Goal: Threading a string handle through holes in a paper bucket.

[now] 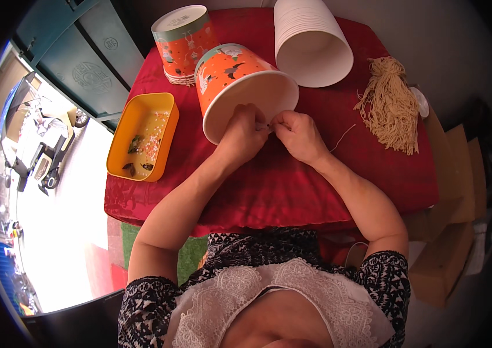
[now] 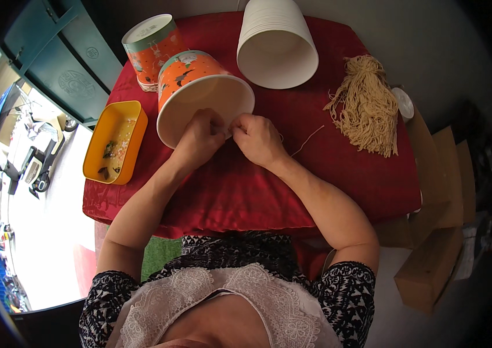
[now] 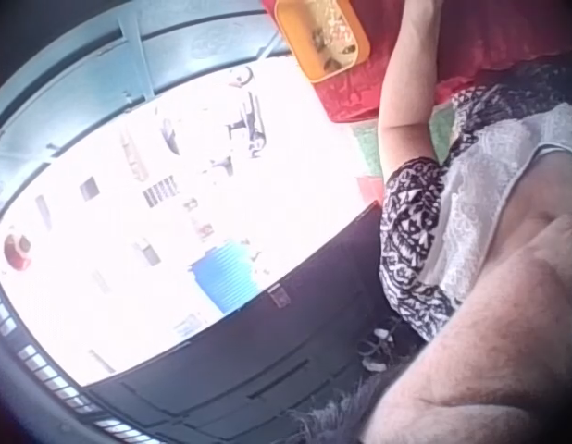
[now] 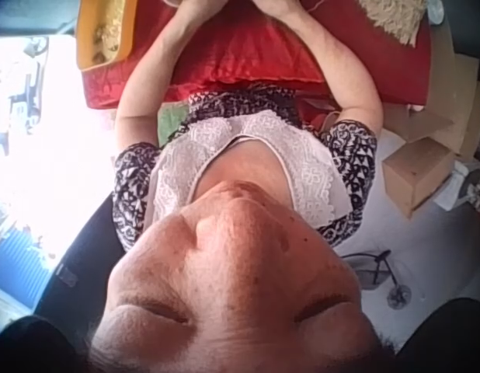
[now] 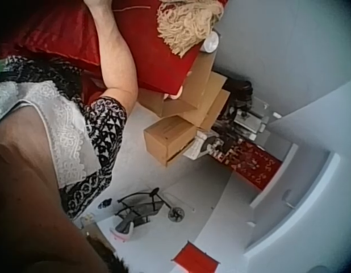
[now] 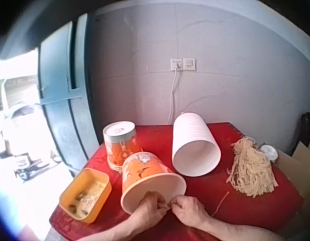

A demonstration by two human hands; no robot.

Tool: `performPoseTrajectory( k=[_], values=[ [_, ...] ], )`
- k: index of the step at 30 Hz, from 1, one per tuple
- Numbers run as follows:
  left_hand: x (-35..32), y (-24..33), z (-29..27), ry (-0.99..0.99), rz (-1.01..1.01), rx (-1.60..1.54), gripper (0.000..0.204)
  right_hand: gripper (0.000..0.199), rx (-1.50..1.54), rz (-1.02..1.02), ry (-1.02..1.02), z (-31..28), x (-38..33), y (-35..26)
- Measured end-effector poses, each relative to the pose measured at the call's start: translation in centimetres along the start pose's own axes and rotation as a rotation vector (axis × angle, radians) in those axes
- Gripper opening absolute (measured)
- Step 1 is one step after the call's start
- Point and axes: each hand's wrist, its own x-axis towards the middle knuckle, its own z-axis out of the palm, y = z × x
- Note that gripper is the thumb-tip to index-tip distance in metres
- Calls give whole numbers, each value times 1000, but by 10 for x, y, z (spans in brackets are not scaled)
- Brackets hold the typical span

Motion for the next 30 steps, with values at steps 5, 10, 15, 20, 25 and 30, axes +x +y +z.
performPoseTrajectory(
  k=[5,10,15,20,25,30],
  values=[
    [3,1,-3,-128,22,-5,12,14,-13,18,-8,-2,1,-1],
    [2,5,-3,-154,1,4,12,14,3,31,-8,-2,0,-2],
    [2,9,-2,-198,-9,36,12,14,11,40,-11,-2,0,-2],
    [1,11,-2,-206,-32,44,12,14,1,30,-3,-2,-1,-4],
    [-1,9,1,-151,40,77,11,14,0,62,-16,-3,0,-4],
    [-3,2,7,-71,104,88,10,14,11,61,-13,-2,0,-3]
  ],
)
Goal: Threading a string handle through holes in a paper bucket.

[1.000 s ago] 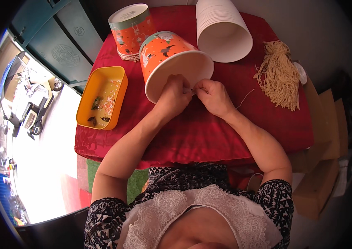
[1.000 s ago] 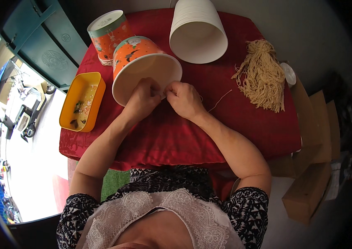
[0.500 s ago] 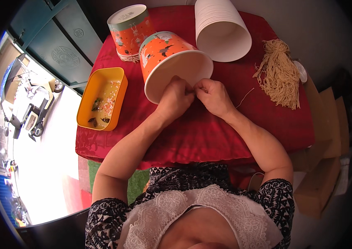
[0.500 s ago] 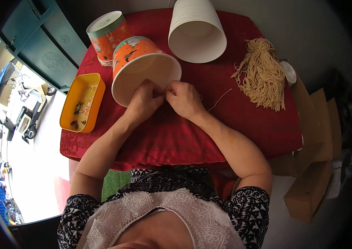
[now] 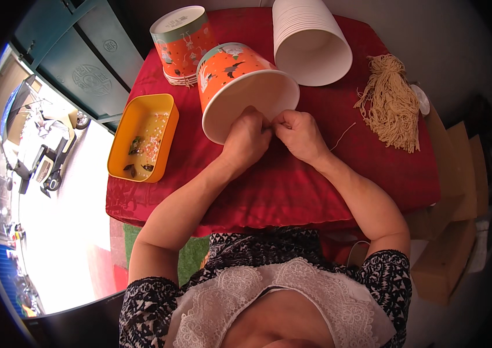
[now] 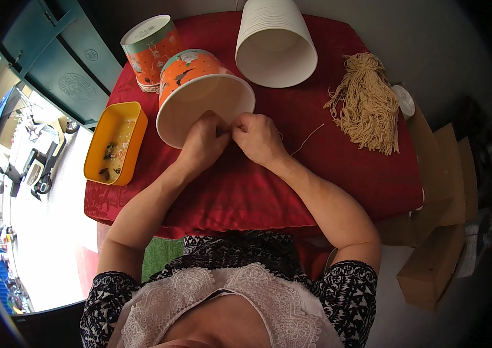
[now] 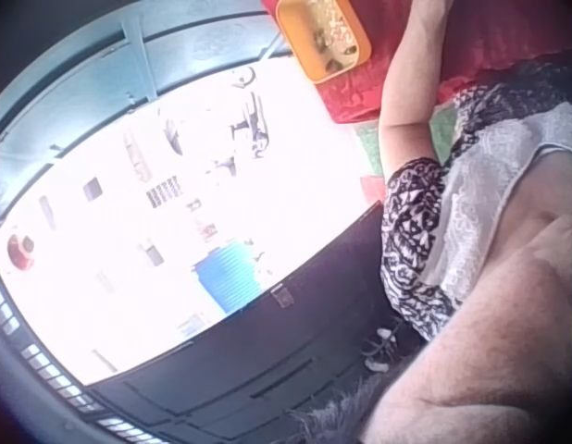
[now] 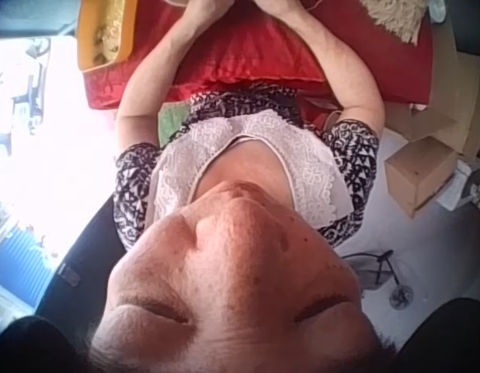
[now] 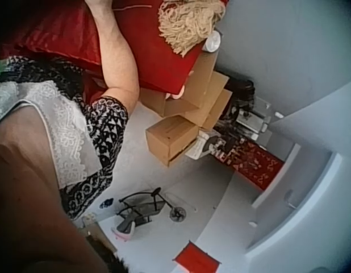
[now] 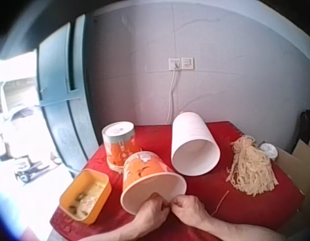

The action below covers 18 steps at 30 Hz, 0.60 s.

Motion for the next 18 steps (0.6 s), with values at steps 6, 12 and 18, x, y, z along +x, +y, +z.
performPoseTrajectory(
  k=[6,12,18],
  values=[
    [2,-3,-3,-48,-45,-13,7,13,-8,-18,31,1,-3,-2],
    [7,2,-9,-82,-165,-140,8,9,-71,-117,86,4,-2,8],
    [6,2,-16,-92,-229,-159,9,10,-84,-236,57,-5,-7,8]
  ],
)
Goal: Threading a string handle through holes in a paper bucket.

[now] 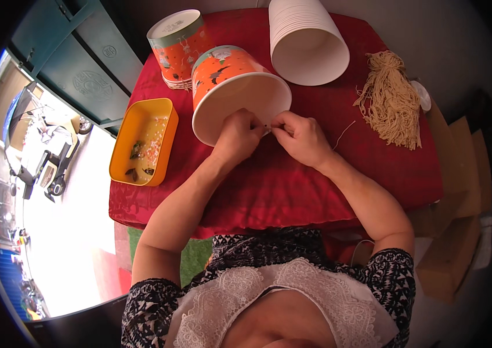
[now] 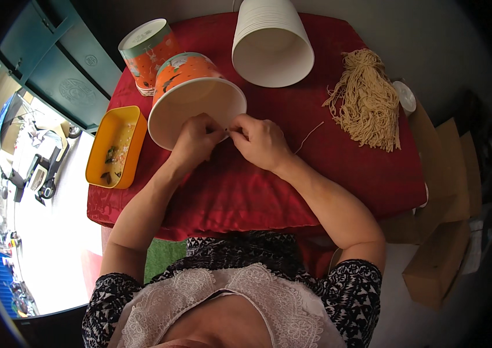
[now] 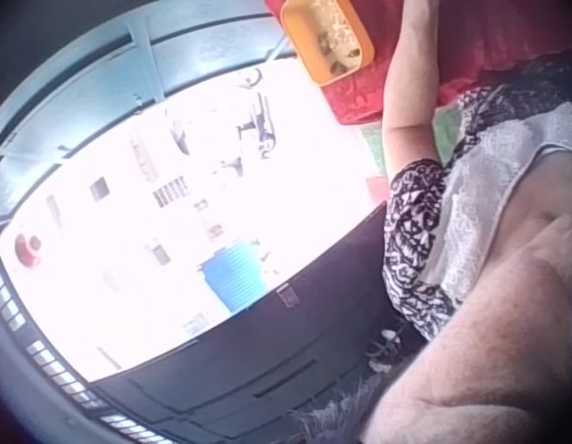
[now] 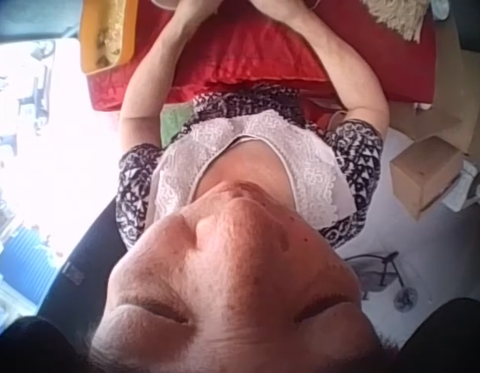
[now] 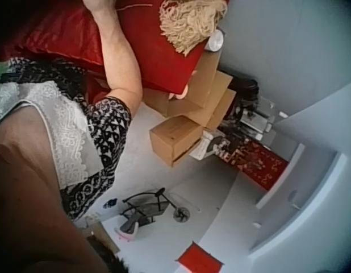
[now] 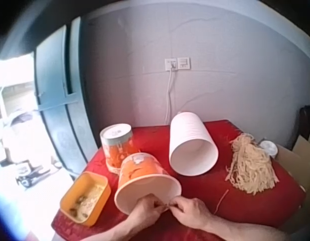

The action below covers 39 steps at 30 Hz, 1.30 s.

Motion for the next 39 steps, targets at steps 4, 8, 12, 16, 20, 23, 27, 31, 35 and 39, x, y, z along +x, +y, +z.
performPoseTrajectory(
  k=[4,8,12,16,20,23,27,31,35,39],
  values=[
    [1,-3,-1,-75,-77,-40,16,7,-87,-20,-77,-11,0,-4],
    [0,6,-3,-43,-97,-64,11,10,-126,-58,-73,-13,0,5],
    [-1,7,-3,-38,-100,-91,12,14,-144,-29,-116,-13,0,4],
    [-1,8,-4,-57,-158,-94,14,16,-117,-46,-108,-13,-1,3],
    [1,9,-4,-71,-199,-87,15,17,-173,-16,-162,-16,0,-2],
    [3,4,-1,-55,-156,-66,13,17,-200,-30,-164,-16,1,-2],
    [5,4,-1,-72,-182,-64,13,16,-223,-46,-171,-16,3,-2],
    [4,6,0,-23,-121,-15,14,13,-194,-1,-84,-16,3,1],
    [4,1,2,40,40,60,17,27,-235,112,-15,-15,10,0],
    [4,-3,6,46,94,151,18,31,-201,99,34,-7,14,2]
  ],
)
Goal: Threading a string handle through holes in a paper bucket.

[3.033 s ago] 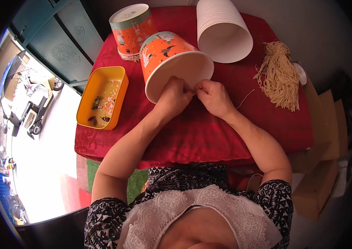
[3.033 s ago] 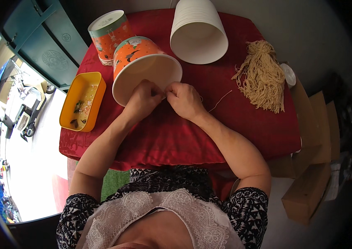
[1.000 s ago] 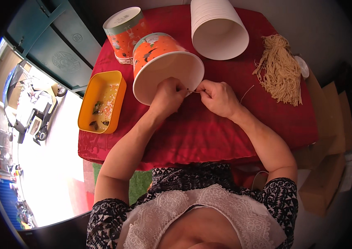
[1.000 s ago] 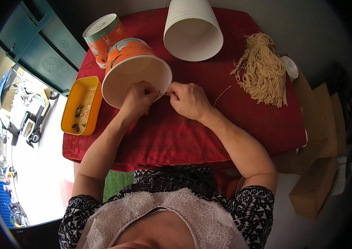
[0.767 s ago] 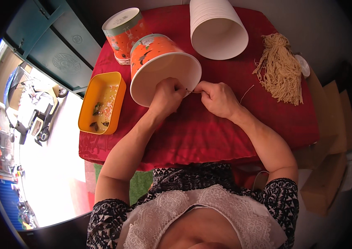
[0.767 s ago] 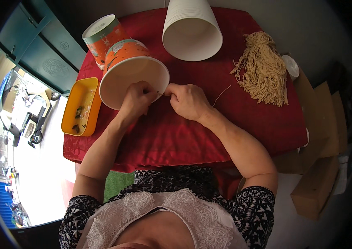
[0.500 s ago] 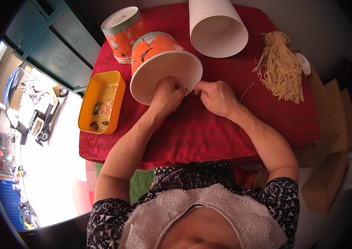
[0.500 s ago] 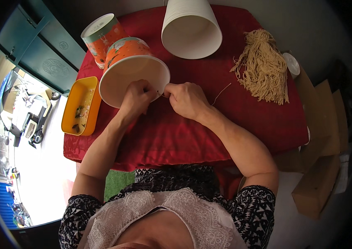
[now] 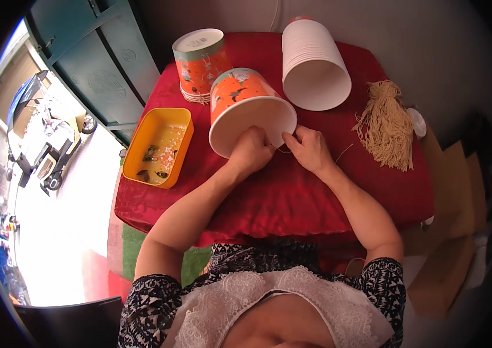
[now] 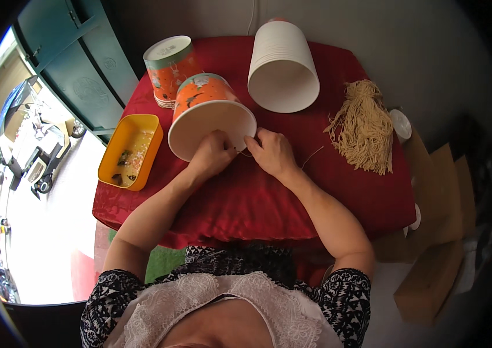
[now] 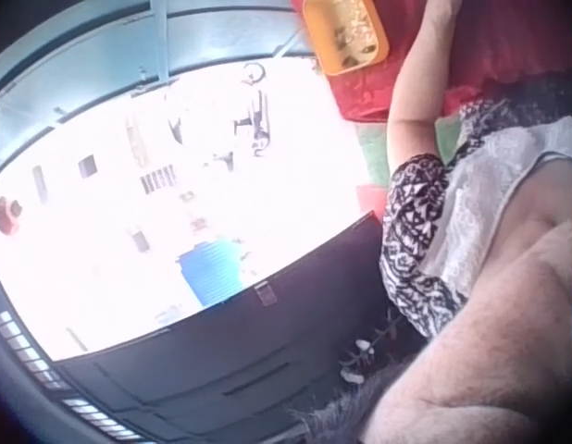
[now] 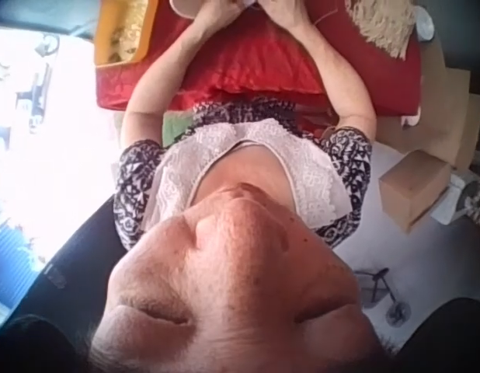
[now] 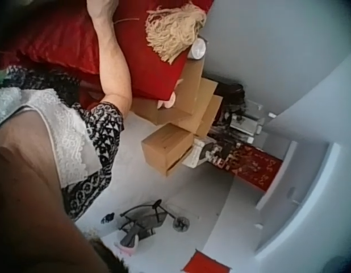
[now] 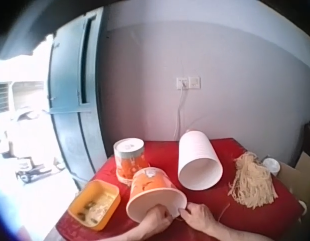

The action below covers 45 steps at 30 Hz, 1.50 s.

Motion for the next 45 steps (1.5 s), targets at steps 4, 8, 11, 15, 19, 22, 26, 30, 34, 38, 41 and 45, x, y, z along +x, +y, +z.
performPoseTrajectory(
  k=[4,8,11,15,19,22,26,30,34,38,41,45],
  values=[
    [-14,5,0,-4,96,15,15,26,39,-35,13,-3,-1,-3],
    [-56,42,-23,-53,224,-45,9,25,38,-106,115,-26,-6,-29],
    [-87,78,-56,-25,411,-214,7,14,-30,-262,218,-44,-12,-50],
    [-107,97,-101,160,631,-128,11,5,-141,-526,322,-67,-19,-81],
    [-113,112,-132,153,722,217,29,11,-171,-666,291,-81,-21,-97],
    [-124,117,-141,-18,788,411,38,8,-188,-679,213,-89,-22,-103],
    [-133,131,-145,-205,831,557,39,4,-63,-608,89,-91,-23,-105],
    [-132,131,-151,-176,849,732,29,2,57,-586,24,-91,-29,-109],
    [-123,124,-150,-273,901,699,15,6,170,-535,12,-91,-33,-105],
    [-118,111,-146,-185,796,591,22,15,201,-600,268,-100,-48,-117],
    [-108,93,-139,-6,587,405,28,17,286,-411,197,-118,-71,-127],
    [-93,75,-128,83,440,313,28,18,588,-287,187,-121,-96,-122]
  ],
)
